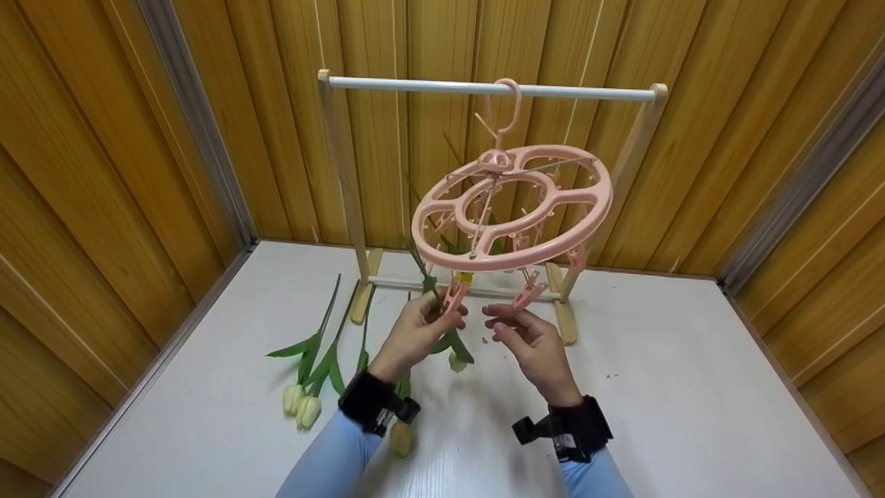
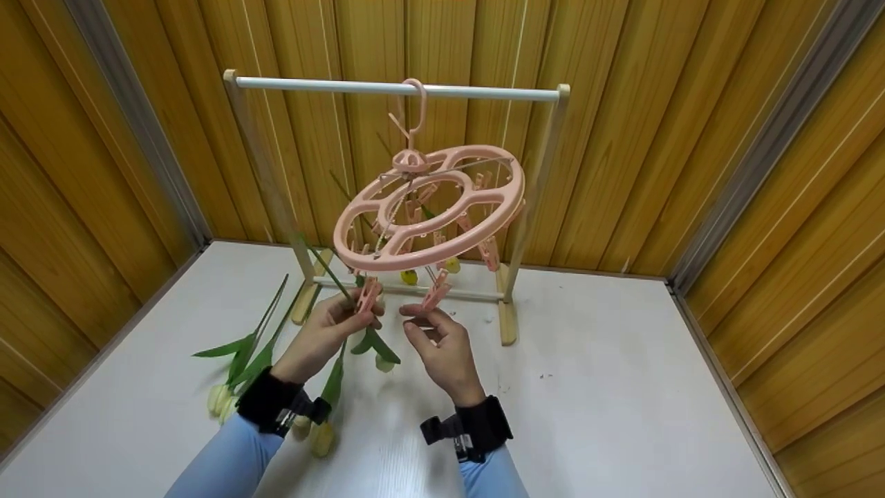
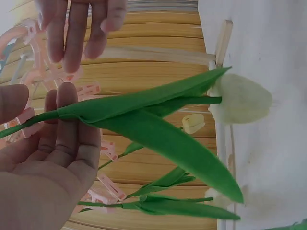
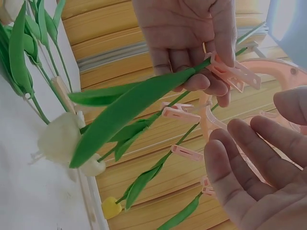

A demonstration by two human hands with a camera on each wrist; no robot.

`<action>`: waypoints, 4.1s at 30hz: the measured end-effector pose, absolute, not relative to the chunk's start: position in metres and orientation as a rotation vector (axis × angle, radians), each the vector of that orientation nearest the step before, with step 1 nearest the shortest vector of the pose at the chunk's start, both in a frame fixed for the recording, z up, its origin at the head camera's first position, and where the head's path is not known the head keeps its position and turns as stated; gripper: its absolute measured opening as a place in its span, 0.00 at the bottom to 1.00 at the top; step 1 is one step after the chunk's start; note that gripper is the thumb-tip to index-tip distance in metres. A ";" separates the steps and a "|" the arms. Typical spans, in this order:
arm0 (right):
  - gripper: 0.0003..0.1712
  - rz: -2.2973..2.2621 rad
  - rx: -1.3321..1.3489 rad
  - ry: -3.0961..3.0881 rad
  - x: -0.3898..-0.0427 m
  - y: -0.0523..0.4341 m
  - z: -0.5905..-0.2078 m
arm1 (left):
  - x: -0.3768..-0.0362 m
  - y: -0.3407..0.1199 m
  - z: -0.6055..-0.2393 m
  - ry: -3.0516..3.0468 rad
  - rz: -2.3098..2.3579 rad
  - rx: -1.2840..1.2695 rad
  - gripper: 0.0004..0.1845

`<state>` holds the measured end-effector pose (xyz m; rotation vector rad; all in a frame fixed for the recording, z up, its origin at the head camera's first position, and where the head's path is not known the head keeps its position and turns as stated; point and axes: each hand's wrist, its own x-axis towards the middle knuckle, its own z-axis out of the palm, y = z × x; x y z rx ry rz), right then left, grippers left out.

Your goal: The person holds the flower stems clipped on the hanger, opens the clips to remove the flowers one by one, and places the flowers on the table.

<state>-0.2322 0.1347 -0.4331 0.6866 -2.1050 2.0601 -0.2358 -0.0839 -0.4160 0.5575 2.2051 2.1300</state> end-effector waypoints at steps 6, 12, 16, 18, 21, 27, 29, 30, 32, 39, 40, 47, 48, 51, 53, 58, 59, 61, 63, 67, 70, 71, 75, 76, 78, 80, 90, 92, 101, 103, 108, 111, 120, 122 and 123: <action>0.16 2.034 0.703 -2.108 -0.232 0.132 -0.427 | -0.225 -0.080 -0.420 2.207 2.191 0.581 0.19; 0.20 1.941 0.770 -2.150 -0.233 0.127 -0.418 | -0.216 -0.076 -0.422 2.191 2.256 0.556 0.18; 0.23 1.898 0.838 -2.150 -0.237 0.122 -0.412 | -0.212 -0.072 -0.423 2.188 2.284 0.576 0.13; 0.25 1.885 0.855 -2.161 -0.239 0.120 -0.409 | -0.211 -0.071 -0.424 2.182 2.289 0.583 0.13; 0.26 1.870 0.866 -2.182 -0.242 0.116 -0.403 | -0.209 -0.070 -0.425 2.167 2.289 0.583 0.13; 0.24 1.933 0.933 -2.185 -0.248 0.111 -0.394 | -0.206 -0.069 -0.427 2.143 2.276 0.628 0.17; 0.23 1.957 0.968 -2.174 -0.249 0.111 -0.393 | -0.206 -0.069 -0.428 2.136 2.269 0.646 0.17; 0.23 1.969 0.981 -2.166 -0.249 0.110 -0.393 | -0.205 -0.069 -0.428 2.130 2.265 0.653 0.18; 0.22 1.971 0.991 -2.161 -0.250 0.111 -0.393 | -0.205 -0.069 -0.429 2.121 2.258 0.674 0.18; 0.21 1.962 0.922 -2.168 -0.250 0.116 -0.394 | -0.207 -0.072 -0.430 2.159 2.203 0.747 0.14; 0.21 1.955 0.910 -2.173 -0.249 0.116 -0.394 | -0.207 -0.073 -0.430 2.171 2.191 0.751 0.13; 0.21 1.890 0.863 -2.208 -0.248 0.118 -0.392 | -0.208 -0.082 -0.429 2.326 2.033 0.725 0.12; 0.21 1.890 0.861 -2.206 -0.248 0.118 -0.392 | -0.208 -0.083 -0.430 2.345 2.011 0.725 0.12; 0.20 1.891 0.846 -2.207 -0.247 0.118 -0.392 | -0.207 -0.087 -0.430 2.387 1.958 0.739 0.12; 0.20 1.889 0.842 -2.210 -0.247 0.119 -0.392 | -0.207 -0.088 -0.431 2.406 1.937 0.748 0.11; 0.19 1.883 0.862 -2.201 -0.248 0.121 -0.393 | -0.207 -0.090 -0.431 2.443 1.912 0.760 0.06; 0.19 1.878 0.866 -2.199 -0.248 0.122 -0.393 | -0.207 -0.090 -0.431 2.458 1.905 0.758 0.05; 0.19 1.877 0.875 -2.197 -0.248 0.123 -0.393 | -0.207 -0.091 -0.431 2.478 1.896 0.753 0.04; 0.19 1.877 0.888 -2.193 -0.248 0.125 -0.392 | -0.207 -0.091 -0.431 2.490 1.896 0.752 0.03; 0.18 1.889 0.913 -2.184 -0.249 0.126 -0.391 | -0.207 -0.091 -0.431 2.508 1.900 0.753 0.03; 0.17 1.908 0.914 -2.178 -0.249 0.126 -0.392 | -0.207 -0.090 -0.431 2.537 1.890 0.744 0.03; 0.17 1.915 0.913 -2.179 -0.249 0.126 -0.392 | -0.207 -0.090 -0.431 2.551 1.884 0.740 0.03; 0.17 1.937 0.909 -2.175 -0.249 0.126 -0.392 | -0.207 -0.089 -0.432 2.580 1.884 0.731 0.03; 0.16 1.943 0.906 -2.174 -0.249 0.127 -0.392 | -0.207 -0.089 -0.433 2.579 1.891 0.724 0.04; 0.16 1.965 0.893 -2.171 -0.249 0.127 -0.392 | -0.206 -0.089 -0.433 2.580 1.907 0.728 0.03; 0.17 1.983 0.892 -2.163 -0.249 0.128 -0.392 | -0.206 -0.088 -0.433 2.587 1.917 0.727 0.03; 0.15 2.014 0.896 -2.140 -0.249 0.130 -0.393 | -0.207 -0.086 -0.434 2.624 1.949 0.726 0.03; 0.15 2.002 0.894 -2.150 -0.249 0.131 -0.392 | -0.207 -0.086 -0.434 2.612 1.965 0.727 0.03; 0.13 1.957 0.877 -2.217 -0.249 0.136 -0.391 | -0.209 -0.085 -0.434 2.645 1.950 0.727 0.04; 0.13 1.941 0.877 -2.228 -0.249 0.137 -0.392 | -0.208 -0.085 -0.434 2.653 1.943 0.723 0.05; 0.13 1.918 0.888 -2.232 -0.249 0.138 -0.393 | -0.208 -0.085 -0.434 2.654 1.945 0.728 0.04; 0.13 1.918 0.901 -2.219 -0.248 0.138 -0.394 | -0.208 -0.084 -0.434 2.634 1.959 0.740 0.04; 0.12 1.933 0.886 -2.201 -0.248 0.138 -0.394 | -0.208 -0.084 -0.433 2.629 1.944 0.736 0.04; 0.12 1.925 0.876 -2.202 -0.248 0.138 -0.394 | -0.209 -0.084 -0.433 2.622 1.950 0.744 0.05; 0.11 1.923 0.873 -2.200 -0.248 0.138 -0.394 | -0.209 -0.083 -0.433 2.619 1.953 0.748 0.05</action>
